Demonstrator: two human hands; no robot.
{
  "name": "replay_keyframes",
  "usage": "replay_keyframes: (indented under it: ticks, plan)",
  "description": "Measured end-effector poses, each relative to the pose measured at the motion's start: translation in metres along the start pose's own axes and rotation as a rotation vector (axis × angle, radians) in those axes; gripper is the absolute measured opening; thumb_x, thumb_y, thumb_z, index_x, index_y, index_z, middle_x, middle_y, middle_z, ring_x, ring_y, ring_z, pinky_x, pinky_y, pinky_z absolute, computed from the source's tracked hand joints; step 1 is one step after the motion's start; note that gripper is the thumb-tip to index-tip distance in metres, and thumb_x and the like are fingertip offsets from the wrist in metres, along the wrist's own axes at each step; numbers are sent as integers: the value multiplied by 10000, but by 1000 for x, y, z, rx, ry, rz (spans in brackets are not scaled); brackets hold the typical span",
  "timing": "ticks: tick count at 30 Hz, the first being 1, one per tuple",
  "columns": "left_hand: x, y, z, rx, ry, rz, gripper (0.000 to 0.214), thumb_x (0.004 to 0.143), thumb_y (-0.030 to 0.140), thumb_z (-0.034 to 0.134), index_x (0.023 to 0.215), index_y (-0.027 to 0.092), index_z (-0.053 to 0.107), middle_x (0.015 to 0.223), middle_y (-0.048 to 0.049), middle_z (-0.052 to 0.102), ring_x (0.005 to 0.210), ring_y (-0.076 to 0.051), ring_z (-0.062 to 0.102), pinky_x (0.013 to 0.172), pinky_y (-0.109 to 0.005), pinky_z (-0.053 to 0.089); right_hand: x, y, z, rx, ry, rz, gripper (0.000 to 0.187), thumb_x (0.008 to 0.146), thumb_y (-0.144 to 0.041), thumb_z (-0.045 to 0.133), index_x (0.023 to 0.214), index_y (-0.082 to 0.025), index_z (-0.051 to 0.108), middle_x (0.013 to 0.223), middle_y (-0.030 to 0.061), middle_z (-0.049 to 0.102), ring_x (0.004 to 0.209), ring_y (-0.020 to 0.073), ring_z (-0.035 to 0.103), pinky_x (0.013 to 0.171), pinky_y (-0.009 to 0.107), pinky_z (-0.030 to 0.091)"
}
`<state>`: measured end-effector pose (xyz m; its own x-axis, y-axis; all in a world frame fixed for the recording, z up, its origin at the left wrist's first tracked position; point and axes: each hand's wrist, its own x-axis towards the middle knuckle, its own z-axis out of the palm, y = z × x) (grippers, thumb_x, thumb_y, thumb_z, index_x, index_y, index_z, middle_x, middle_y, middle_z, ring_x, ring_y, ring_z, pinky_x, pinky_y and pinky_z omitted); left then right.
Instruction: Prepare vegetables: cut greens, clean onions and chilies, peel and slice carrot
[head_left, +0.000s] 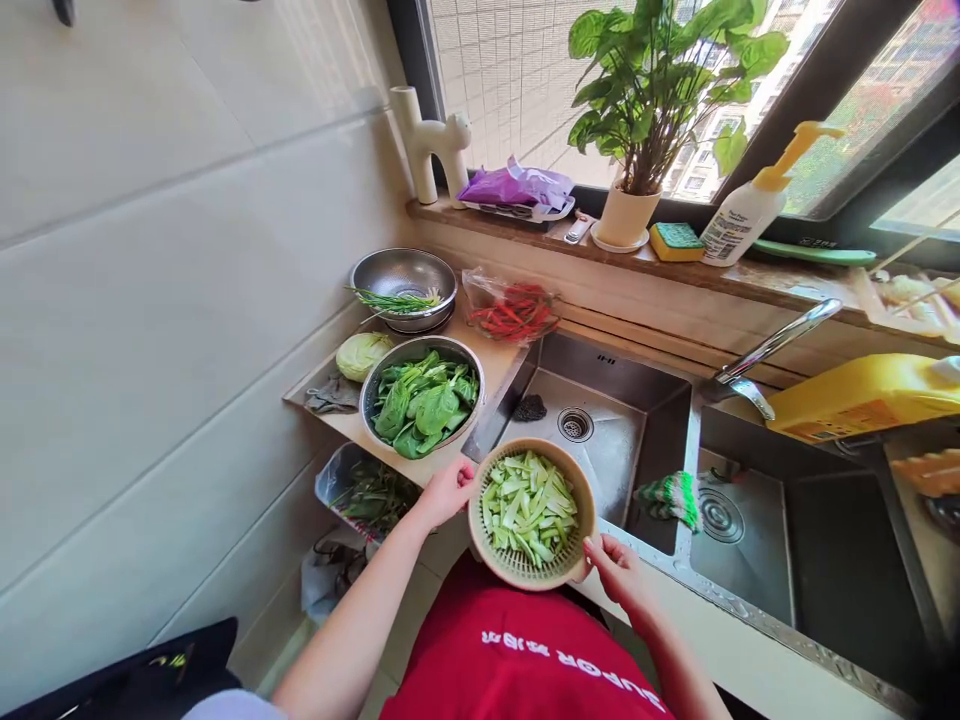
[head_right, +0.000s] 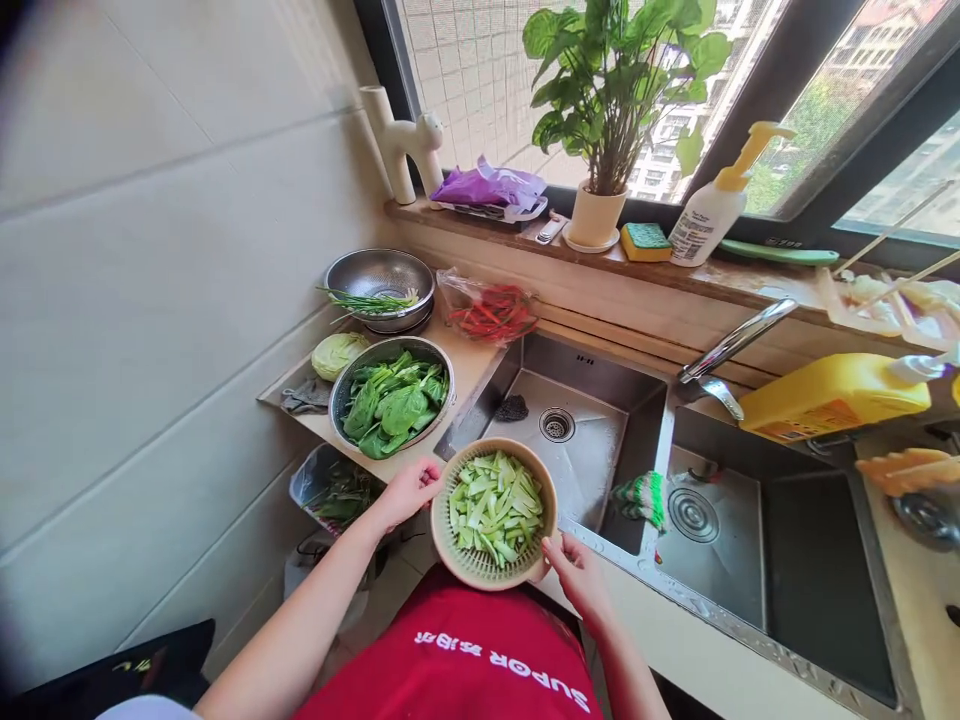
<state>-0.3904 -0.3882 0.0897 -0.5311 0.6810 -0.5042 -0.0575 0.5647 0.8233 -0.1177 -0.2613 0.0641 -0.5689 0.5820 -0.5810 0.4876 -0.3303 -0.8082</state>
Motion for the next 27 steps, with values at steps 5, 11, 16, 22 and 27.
replay_keyframes:
  ticks: [5, 11, 16, 22, 27]
  plan:
    - [-33, -16, 2, -391, -195, -154, 305, 738, 420, 584, 942, 205, 516, 770, 14, 576, 678, -104, 542, 645, -252, 455, -2, -20, -11, -283, 188, -128, 481, 656, -609, 569, 514, -200, 361, 490, -52, 353, 505, 96, 315, 480, 225, 243]
    - [-49, -23, 18, -605, -136, -105, 470, 647, 276, 721, 1074, 211, 535, 819, -5, 586, 749, -119, 556, 700, -258, 458, -6, -41, -18, -277, 251, -213, 419, 686, -552, 569, 563, -200, 378, 544, -52, 371, 545, 99, 332, 506, 220, 273]
    - [-51, -26, 31, -892, -284, -46, 545, 672, 153, 692, 1174, 243, 499, 952, -41, 602, 843, -144, 567, 741, -276, 462, 3, -32, -34, -62, 54, -15, 419, 660, -597, 565, 644, -206, 414, 510, -75, 385, 445, 68, 286, 433, 208, 219]
    - [-51, -30, 52, -938, -353, -13, 741, 606, 77, 702, 1267, 288, 442, 1020, -39, 591, 913, -168, 555, 792, -296, 442, 6, -19, -47, -2, -12, 140, 481, 645, -663, 535, 615, -214, 366, 425, -101, 321, 379, 45, 204, 399, 206, 152]
    - [-43, -29, 61, -765, -153, 56, 761, 561, 58, 701, 1265, 216, 459, 807, 9, 583, 725, -103, 509, 697, -227, 403, 3, -35, -51, -17, 66, 123, 478, 642, -662, 544, 608, -224, 356, 418, -111, 269, 371, 52, 198, 397, 212, 154]
